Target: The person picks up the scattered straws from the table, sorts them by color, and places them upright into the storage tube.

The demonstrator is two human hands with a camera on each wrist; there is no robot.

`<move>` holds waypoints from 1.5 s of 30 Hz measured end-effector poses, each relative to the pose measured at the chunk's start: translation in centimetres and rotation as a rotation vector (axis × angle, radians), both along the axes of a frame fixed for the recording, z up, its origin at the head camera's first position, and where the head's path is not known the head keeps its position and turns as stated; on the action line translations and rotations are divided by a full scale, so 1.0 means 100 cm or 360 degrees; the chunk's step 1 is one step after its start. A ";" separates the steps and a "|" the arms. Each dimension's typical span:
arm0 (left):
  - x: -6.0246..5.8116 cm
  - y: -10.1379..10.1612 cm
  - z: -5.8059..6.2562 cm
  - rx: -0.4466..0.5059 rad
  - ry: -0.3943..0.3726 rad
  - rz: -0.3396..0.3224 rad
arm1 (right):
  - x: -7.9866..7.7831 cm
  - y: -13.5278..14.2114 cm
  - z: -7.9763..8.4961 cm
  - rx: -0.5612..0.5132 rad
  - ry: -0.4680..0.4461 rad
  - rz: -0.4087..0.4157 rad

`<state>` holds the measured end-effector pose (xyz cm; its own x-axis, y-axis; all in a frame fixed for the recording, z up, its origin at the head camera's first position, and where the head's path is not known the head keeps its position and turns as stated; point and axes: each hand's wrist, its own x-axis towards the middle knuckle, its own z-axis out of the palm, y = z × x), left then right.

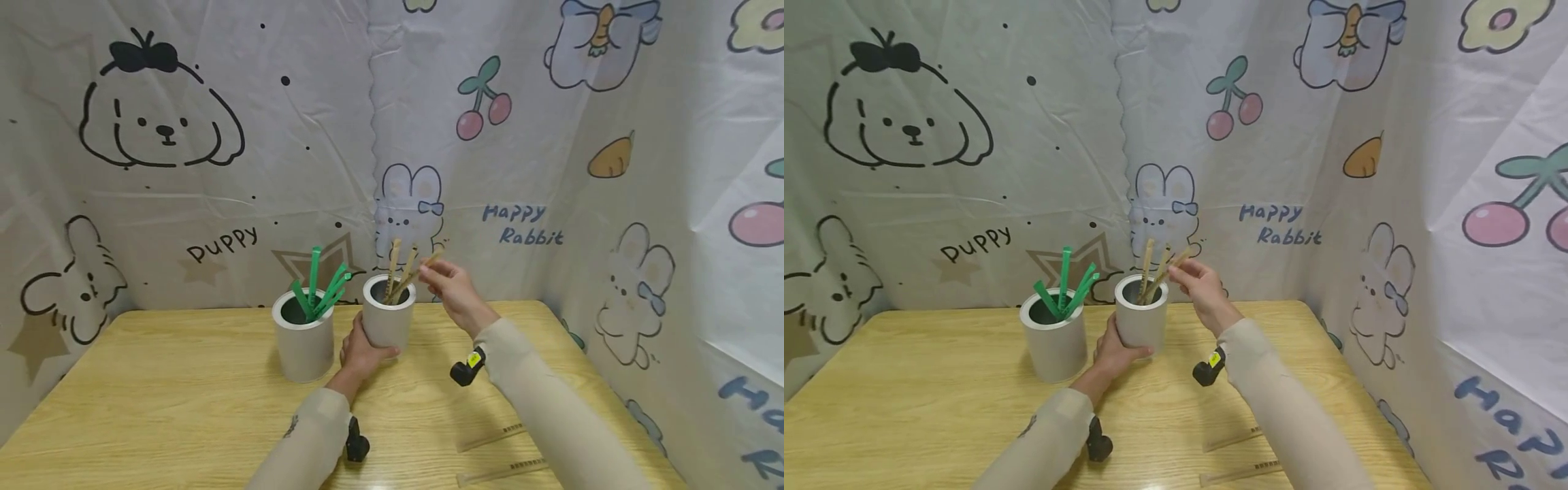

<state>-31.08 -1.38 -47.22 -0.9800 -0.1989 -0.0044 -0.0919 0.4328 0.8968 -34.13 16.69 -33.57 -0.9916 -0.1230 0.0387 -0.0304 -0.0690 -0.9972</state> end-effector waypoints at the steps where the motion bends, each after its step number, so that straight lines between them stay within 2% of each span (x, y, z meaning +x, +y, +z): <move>1: 0.000 0.001 0.000 0.0000 -0.0004 0.0001 | 0.000 0.006 -0.007 0.0146 -0.0029 0.0044; 4: -0.001 0.002 -0.001 0.0003 -0.0018 -0.0008 | 0.001 0.027 -0.021 0.0488 -0.0050 0.0172; 6: -0.002 0.002 -0.002 -0.0004 -0.0015 -0.0010 | 0.004 0.043 -0.026 0.0644 -0.0020 0.0234; 12: 0.000 0.000 0.000 -0.0032 -0.0007 -0.0036 | 0.031 0.090 -0.037 0.0960 0.0146 0.0526; 17: 0.001 -0.001 0.002 -0.0010 -0.0016 -0.0042 | 0.058 0.125 -0.054 0.0991 0.0159 0.0711; 23: -0.001 0.000 -0.001 -0.0025 -0.0017 -0.0039 | 0.083 0.155 -0.073 0.0933 0.0124 0.0805; 30: -0.002 -0.001 -0.002 -0.0031 -0.0014 -0.0043 | 0.103 0.173 -0.089 0.0962 0.0131 0.0899; 37: -0.002 -0.002 -0.004 -0.0033 -0.0017 -0.0046 | 0.107 0.189 -0.116 0.0825 0.0254 0.1055; 41: -0.004 -0.002 -0.005 -0.0032 -0.0021 -0.0046 | 0.107 0.191 -0.123 0.0833 0.0304 0.1064; 45: -0.004 0.000 -0.005 -0.0030 -0.0013 -0.0035 | 0.106 0.189 -0.126 0.0911 0.0423 0.1034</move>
